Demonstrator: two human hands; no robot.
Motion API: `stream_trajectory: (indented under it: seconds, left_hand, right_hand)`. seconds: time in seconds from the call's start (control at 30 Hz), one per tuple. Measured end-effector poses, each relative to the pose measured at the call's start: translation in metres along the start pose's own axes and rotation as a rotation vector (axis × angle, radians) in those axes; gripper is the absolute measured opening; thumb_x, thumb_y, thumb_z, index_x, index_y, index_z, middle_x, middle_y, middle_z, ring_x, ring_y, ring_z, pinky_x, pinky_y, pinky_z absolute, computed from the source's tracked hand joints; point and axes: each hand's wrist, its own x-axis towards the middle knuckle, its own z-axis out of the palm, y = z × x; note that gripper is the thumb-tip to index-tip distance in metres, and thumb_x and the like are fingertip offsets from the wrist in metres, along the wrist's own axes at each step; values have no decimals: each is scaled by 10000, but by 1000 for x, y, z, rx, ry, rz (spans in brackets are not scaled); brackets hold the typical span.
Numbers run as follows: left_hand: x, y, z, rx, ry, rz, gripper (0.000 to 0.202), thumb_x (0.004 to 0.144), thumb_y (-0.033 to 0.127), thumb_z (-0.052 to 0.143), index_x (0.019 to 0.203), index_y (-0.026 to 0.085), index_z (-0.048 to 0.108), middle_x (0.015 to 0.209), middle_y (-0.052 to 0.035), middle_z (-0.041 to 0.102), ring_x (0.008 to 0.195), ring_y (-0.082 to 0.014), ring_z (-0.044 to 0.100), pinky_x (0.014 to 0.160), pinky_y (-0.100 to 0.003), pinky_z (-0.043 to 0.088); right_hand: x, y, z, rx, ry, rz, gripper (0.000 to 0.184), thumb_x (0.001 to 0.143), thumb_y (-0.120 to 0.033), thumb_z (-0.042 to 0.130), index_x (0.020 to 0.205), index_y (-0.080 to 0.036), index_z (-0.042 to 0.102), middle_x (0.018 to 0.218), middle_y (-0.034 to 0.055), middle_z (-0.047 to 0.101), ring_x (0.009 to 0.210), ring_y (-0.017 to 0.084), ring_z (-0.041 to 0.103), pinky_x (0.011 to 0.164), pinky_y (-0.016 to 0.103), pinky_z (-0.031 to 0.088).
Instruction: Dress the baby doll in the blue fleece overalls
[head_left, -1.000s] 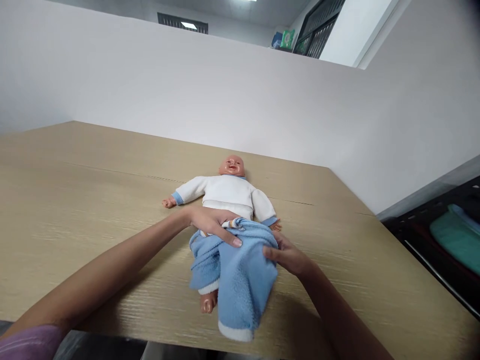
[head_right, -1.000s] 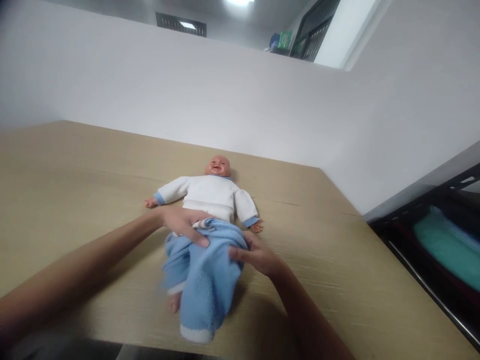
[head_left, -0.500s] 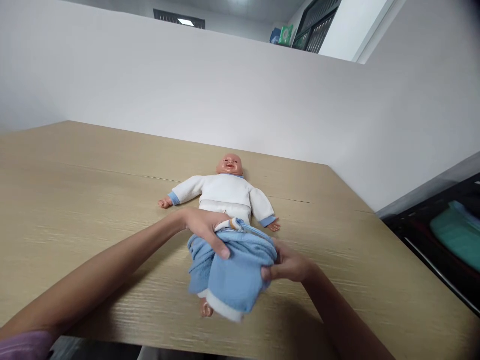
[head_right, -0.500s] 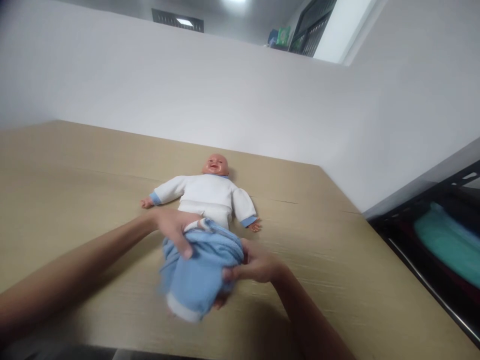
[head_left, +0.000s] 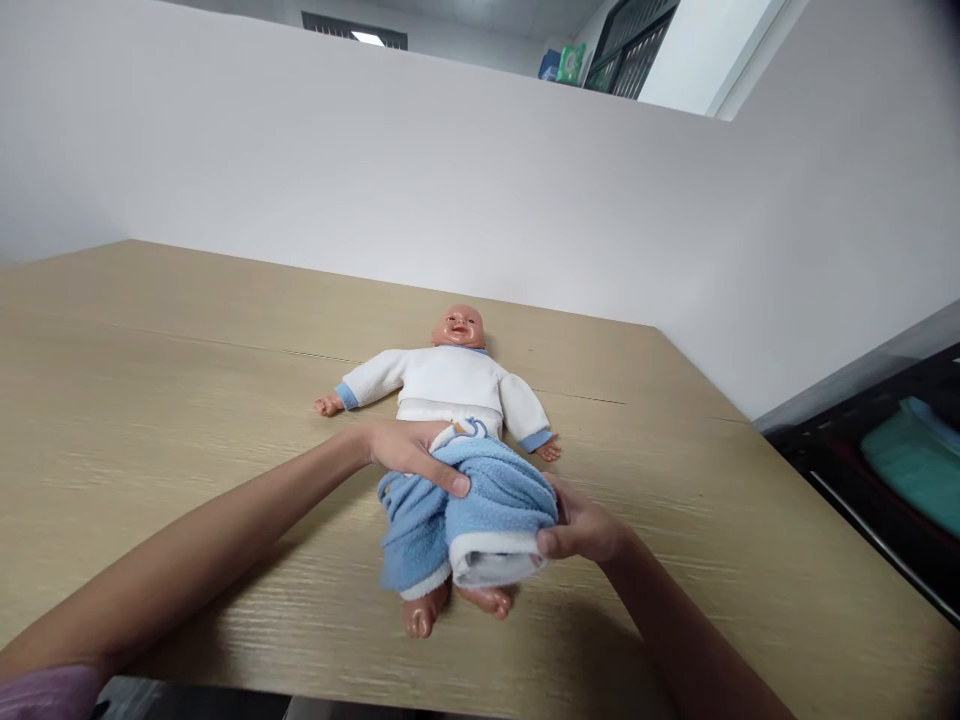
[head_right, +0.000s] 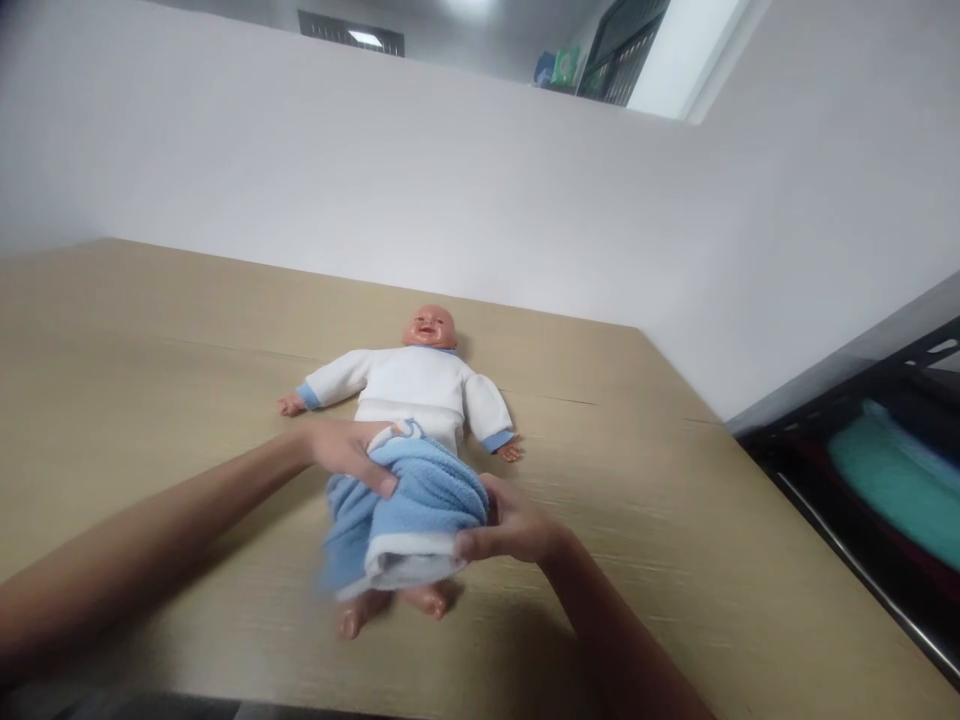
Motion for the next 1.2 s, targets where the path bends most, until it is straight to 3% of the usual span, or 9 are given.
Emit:
stream_trajectory:
  seconds: [0.13,0.23,0.43,0.57,0.7,0.87,1.0,1.13,1.2]
  left_hand:
    - [3,1,4,-108,-34,-13,900,726,644,934,1435,157,670,1363,-90,756,1293,-328,695,1101,-373,569]
    - [8,2,5,-107,-92,88,1073,664,494,1014,1547,77,570,1527,-147,646,1432,-375,592,1175,-387,517]
    - [9,1,3,-30,-38,142,851,852,428,895,1581,158,550,1626,-73,568,1548,-315,475,1274,-341,413]
    - [6,-6,3,-37,20,127,765,853,498,875,1495,166,624,1525,-89,658,1429,-326,597,1214,-359,478]
    - [3,-6,6,-120,123,-18,704,805,585,879,1332,152,706,1233,-90,797,1205,-317,710,1085,-400,562]
    - [9,8,13,-14,140,82,661,767,459,909,1324,180,689,1365,-74,741,1322,-308,648,1202,-403,463]
    - [12,20,18,209,248,-41,473,833,349,783,1261,168,690,1334,-75,746,1296,-315,652,1160,-416,483]
    - [8,30,25,354,246,-166,388,845,309,647,1206,169,660,1244,-65,763,1184,-300,691,1047,-385,526]
    - [6,36,32,453,200,-198,437,830,322,674,1238,173,637,1200,-67,764,1115,-293,709,974,-360,534]
  right_hand:
    - [1,5,0,32,141,-98,779,710,-612,947,1319,-192,702,1120,80,755,988,234,709,929,340,555]
    - [5,6,3,11,210,-91,785,636,-490,1019,1307,-217,718,1169,75,774,1071,251,717,991,359,548]
    - [12,7,14,147,457,-81,533,667,-399,988,1148,-251,810,1065,15,821,902,194,736,839,287,568]
    - [14,10,17,186,533,-72,477,651,-409,972,1078,-251,827,952,-3,814,820,174,713,742,251,545]
    - [20,13,13,164,634,-126,408,666,-394,926,1037,-260,821,990,1,819,912,207,729,874,298,559]
    - [29,8,11,5,702,-154,307,711,-392,845,972,-236,799,1016,33,819,1016,283,728,984,401,552]
    - [19,0,41,-117,826,-35,335,798,-414,761,1045,-190,795,1014,54,810,969,281,729,878,377,580]
    - [-1,15,104,-273,1058,160,448,807,-543,799,1067,-179,793,937,75,805,896,304,739,791,383,614]
    - [-6,30,135,-344,1177,130,448,832,-579,789,1050,-188,795,976,100,811,965,320,751,818,375,623]
